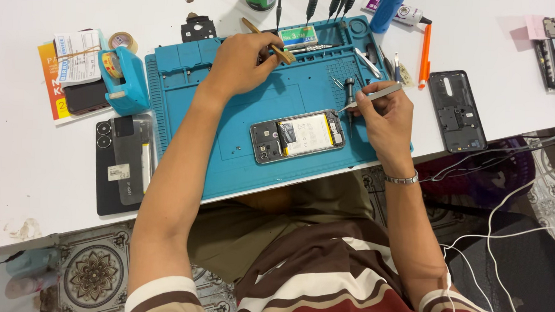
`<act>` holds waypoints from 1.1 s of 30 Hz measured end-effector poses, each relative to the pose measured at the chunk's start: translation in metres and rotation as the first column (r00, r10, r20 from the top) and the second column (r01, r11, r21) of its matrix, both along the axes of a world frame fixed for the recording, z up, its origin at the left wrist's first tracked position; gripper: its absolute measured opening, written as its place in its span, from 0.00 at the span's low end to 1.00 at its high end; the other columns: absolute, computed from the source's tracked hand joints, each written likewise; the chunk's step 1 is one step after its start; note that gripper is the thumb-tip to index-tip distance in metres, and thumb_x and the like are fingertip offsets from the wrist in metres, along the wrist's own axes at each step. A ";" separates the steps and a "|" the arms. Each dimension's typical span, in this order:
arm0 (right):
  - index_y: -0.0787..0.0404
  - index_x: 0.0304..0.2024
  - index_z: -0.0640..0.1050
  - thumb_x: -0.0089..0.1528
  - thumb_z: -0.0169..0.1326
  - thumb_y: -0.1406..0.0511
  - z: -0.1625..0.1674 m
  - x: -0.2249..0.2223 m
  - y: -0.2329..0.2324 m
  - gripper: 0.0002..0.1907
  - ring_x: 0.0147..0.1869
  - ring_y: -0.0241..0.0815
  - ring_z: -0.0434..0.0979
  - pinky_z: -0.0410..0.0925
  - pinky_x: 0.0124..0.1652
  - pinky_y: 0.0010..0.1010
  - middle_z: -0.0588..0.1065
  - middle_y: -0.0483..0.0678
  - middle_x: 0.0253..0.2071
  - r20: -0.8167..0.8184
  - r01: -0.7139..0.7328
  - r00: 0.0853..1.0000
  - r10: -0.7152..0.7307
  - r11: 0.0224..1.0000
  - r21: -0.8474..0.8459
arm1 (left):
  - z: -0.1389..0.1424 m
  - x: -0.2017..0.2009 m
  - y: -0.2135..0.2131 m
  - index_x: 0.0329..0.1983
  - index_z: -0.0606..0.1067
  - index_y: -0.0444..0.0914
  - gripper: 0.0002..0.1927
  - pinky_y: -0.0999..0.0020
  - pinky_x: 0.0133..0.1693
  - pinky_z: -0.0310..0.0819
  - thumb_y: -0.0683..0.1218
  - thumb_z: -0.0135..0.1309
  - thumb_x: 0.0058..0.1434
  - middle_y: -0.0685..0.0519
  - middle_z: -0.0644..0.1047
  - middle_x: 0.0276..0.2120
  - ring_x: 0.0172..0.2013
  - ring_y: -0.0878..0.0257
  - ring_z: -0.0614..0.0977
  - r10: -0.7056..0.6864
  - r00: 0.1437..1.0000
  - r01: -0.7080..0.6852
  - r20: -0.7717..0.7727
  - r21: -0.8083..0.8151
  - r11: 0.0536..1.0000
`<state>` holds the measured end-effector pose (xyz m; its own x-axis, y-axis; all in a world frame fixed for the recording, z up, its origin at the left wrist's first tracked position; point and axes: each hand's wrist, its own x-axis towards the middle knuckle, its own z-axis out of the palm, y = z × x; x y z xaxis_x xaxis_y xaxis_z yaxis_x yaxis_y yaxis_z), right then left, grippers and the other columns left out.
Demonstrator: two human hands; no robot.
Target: The person uses a screwdriver to remove screws from a disassembled smartphone on a blue work mat, then uses tweezers to lift and reposition a small internal component. The person continues to manipulate small parts with tweezers while the phone remains open on the bench.
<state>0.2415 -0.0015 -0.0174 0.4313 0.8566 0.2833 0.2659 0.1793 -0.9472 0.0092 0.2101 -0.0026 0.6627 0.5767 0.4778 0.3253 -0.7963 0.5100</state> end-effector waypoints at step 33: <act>0.68 0.50 0.73 0.71 0.58 0.72 0.002 -0.011 -0.011 0.08 0.45 0.36 0.82 0.75 0.43 0.23 0.78 0.52 0.42 0.198 -0.029 0.980 -0.012 0.979 0.200 | -0.002 0.002 0.000 0.46 0.82 0.42 0.11 0.61 0.34 0.77 0.45 0.61 0.61 0.50 0.84 0.30 0.29 0.55 0.85 0.007 1.000 -0.007 -0.011 -0.009 1.000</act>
